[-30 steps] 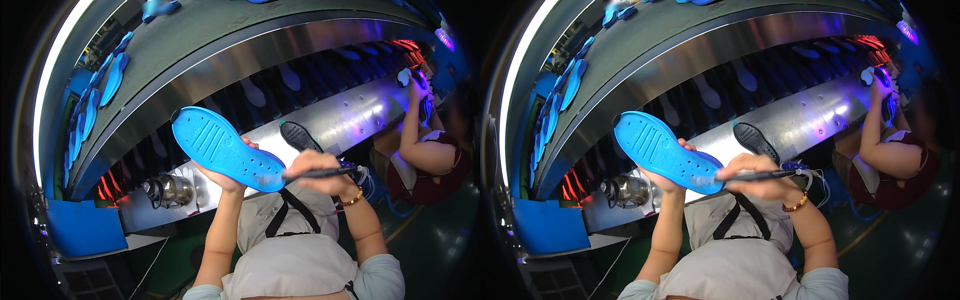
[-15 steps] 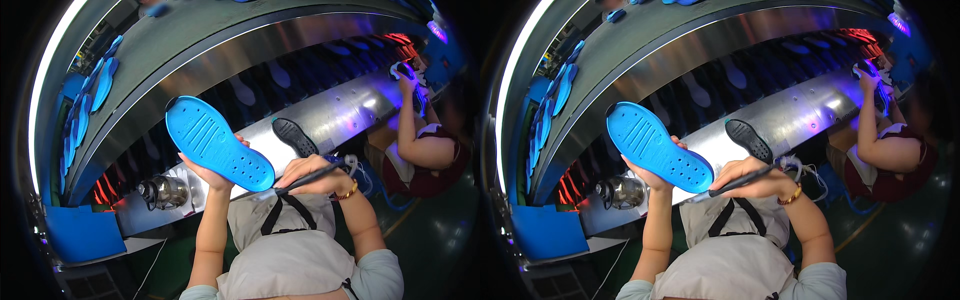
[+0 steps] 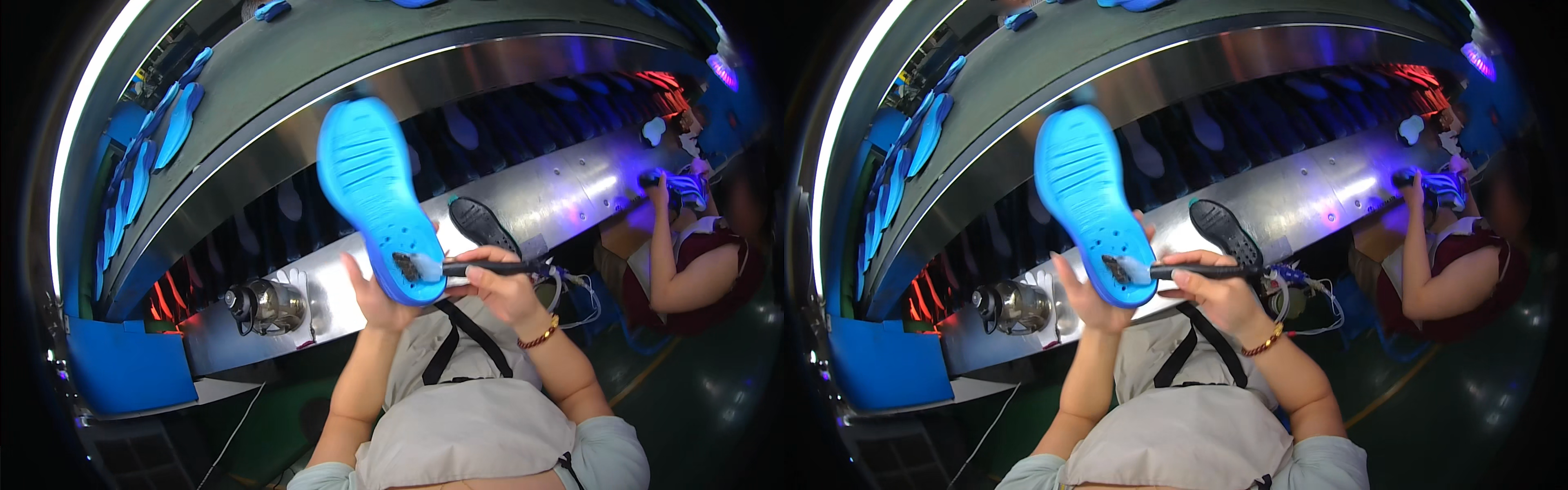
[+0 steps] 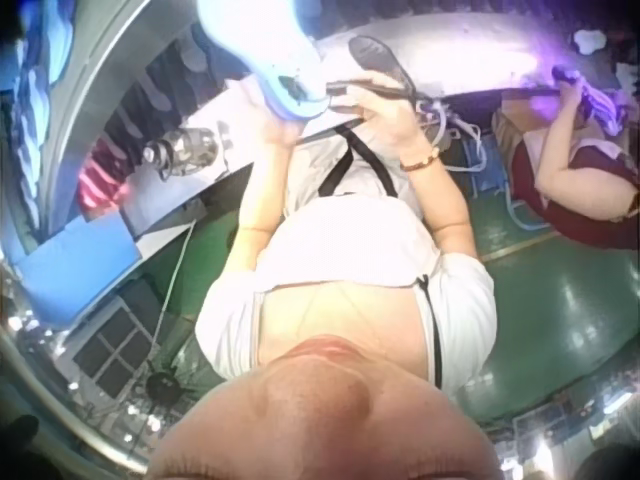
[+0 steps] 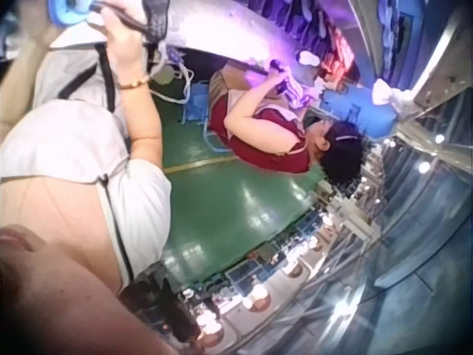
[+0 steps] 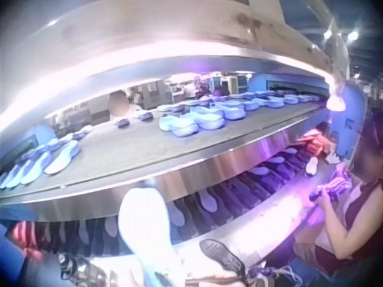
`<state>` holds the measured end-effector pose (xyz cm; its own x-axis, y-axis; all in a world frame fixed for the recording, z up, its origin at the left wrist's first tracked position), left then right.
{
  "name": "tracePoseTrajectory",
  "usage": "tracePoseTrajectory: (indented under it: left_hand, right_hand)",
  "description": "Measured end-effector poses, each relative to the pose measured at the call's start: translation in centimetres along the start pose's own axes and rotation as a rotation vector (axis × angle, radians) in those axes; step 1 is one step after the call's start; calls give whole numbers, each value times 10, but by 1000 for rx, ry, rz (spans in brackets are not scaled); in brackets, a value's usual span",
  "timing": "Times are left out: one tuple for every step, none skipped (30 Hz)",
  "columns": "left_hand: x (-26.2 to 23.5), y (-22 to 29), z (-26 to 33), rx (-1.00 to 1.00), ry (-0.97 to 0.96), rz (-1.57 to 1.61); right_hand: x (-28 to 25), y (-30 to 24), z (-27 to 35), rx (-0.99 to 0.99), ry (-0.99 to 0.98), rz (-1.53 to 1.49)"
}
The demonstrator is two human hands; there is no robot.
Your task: The person repeatedly picks up blue slipper soles from a conveyor belt, scrubs them with a brush, and places them back on the belt. The person handles each slipper one at a time, focusing on the sole surface.
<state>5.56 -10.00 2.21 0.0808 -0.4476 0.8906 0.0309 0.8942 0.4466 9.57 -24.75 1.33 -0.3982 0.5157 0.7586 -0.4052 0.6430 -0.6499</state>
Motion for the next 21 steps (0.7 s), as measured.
tracePoseTrajectory:
  left_hand:
    - [-14, -8, 2, 35, -2, -29]
    - [-29, -7, 1, -66, -1, -10]
    - [-42, -2, 2, -167, -1, 10]
    - [-46, 2, 3, -179, -18, 17]
    - [-41, 9, 2, -211, -83, -101]
    - [-34, 13, 1, -292, -164, -92]
    - [-22, 17, -2, -370, -253, -86]
    - [-22, 18, -5, -403, -176, -166]
    - [-23, 17, -7, -435, -97, -246]
    - [-23, 18, -9, -467, -17, -328]
    - [-22, 21, -9, -534, -3, -379]
    - [-20, 25, -9, -600, 12, -431]
    - [-21, 29, -9, -666, 29, -485]
    - [-22, 30, -9, -738, 36, -365]
    - [-20, 33, -9, -769, 33, -387]
    - [-14, 37, -9, -803, 28, -410]
    - [-8, 40, -8, -837, 23, -433]
    - [-4, 41, -7, -867, 113, -503]
    - [-5, 42, -7, -875, 107, -579]
    - [-8, 43, -6, -881, 102, -655]
    - [-10, 44, -5, -887, 96, -731]
  right_hand:
    - [4, -1, 2, 30, -8, 58]
    - [7, -9, 3, 33, -156, 313]
    - [11, -19, 3, 34, -306, 568]
    - [15, -28, 4, 56, -355, 659]
    - [14, -38, 1, 24, -516, 807]
    - [12, -45, -1, -8, -620, 746]
    - [13, -52, -3, -47, -726, 687]
    - [14, -55, -5, -2, -625, 752]
    - [19, -56, -7, 26, -485, 811]
    - [18, -50, -11, -89, -650, 888]
    - [18, -46, -16, -207, -815, 960]
    - [18, -50, -13, -132, -862, 955]
    - [20, -56, -15, -141, -929, 909]
    - [22, -63, -17, -128, -998, 899]
    - [23, -70, -18, -115, -1067, 888]
    - [23, -75, -20, -115, -992, 908]
    - [22, -74, -26, -262, -896, 878]
    - [21, -71, -28, -184, -928, 906]
    - [20, -68, -30, -107, -961, 933]
    - [22, -72, -29, -86, -1009, 1022]
    - [21, -77, -29, -109, -1075, 1053]
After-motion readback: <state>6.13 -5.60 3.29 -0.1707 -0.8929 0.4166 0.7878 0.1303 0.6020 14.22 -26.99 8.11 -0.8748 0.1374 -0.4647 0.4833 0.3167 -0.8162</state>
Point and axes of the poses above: each hand's wrist, its own z-axis away from the middle knuckle, its own x-axis out of the palm, y = z × x, the point moved 2 cm from there along -z, towards the middle knuckle, and after that the axes turned 11 degrees about -x, right-handed, at the moved point
